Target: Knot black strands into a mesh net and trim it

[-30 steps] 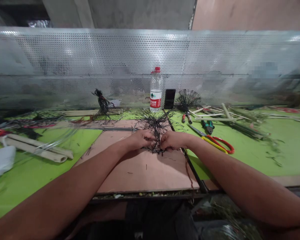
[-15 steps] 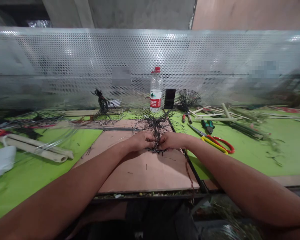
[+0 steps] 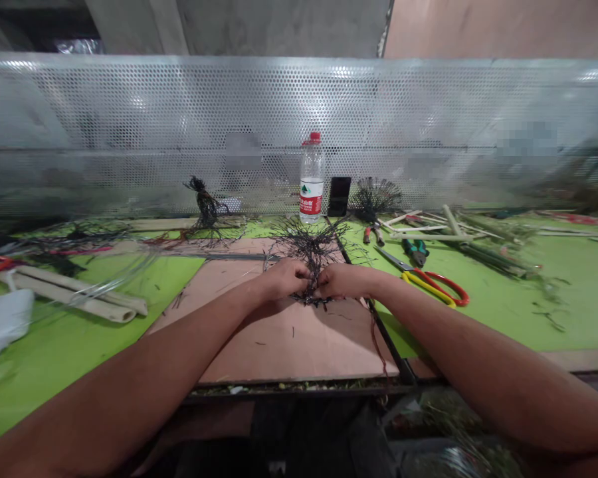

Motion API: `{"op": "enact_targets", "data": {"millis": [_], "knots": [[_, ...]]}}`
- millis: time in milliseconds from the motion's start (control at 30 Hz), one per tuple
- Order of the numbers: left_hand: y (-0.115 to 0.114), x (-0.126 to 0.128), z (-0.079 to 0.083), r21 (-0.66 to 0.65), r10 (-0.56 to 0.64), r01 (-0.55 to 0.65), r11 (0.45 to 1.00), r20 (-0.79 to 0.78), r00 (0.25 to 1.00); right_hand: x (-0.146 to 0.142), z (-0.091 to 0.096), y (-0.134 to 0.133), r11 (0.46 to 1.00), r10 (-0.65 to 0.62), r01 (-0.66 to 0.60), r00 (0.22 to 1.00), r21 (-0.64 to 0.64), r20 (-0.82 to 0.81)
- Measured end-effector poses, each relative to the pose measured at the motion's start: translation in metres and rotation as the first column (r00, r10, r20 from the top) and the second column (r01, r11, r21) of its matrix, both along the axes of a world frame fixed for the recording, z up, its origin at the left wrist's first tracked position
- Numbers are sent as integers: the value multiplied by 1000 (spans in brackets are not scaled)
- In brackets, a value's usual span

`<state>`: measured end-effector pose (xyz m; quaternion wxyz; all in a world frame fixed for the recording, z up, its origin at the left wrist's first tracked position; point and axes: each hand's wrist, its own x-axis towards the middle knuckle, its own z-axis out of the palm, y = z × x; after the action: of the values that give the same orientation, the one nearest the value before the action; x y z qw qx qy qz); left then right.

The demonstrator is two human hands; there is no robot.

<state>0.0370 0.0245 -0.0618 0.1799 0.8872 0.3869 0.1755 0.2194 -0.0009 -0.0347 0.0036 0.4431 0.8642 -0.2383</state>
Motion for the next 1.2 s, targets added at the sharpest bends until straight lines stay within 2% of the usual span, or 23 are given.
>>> {"op": "enact_targets", "data": {"millis": [100, 200, 367, 567, 733, 933, 1200], "knots": [[-2, 2, 1, -19, 2, -2, 1000, 1, 1000, 1, 1, -1, 1000, -26, 26, 1000, -11, -12], [-5, -2, 7, -37, -17, 17, 999, 9, 1000, 7, 4, -1, 999, 1, -5, 997, -52, -71], [-6, -24, 21, -115, -8, 3, 993, -44, 999, 19, 11, -2, 987, -12, -19, 981, -160, -193], [-5, -42, 26, -216, -97, 66, 974, -138, 986, 19, 15, -2, 996, 20, -34, 988, -87, -152], [-8, -45, 33, -292, -203, 149, 945, -166, 965, 23, 11, 3, 990, 110, -115, 992, -76, -67], [-10, -43, 37, -327, -215, 146, 934, -187, 959, 22, 10, 1, 986, 147, -154, 984, -70, -99], [-22, -37, 39, -364, -313, 242, 900, -151, 938, 19, 10, -1, 980, 186, -193, 975, -46, -125]]}}
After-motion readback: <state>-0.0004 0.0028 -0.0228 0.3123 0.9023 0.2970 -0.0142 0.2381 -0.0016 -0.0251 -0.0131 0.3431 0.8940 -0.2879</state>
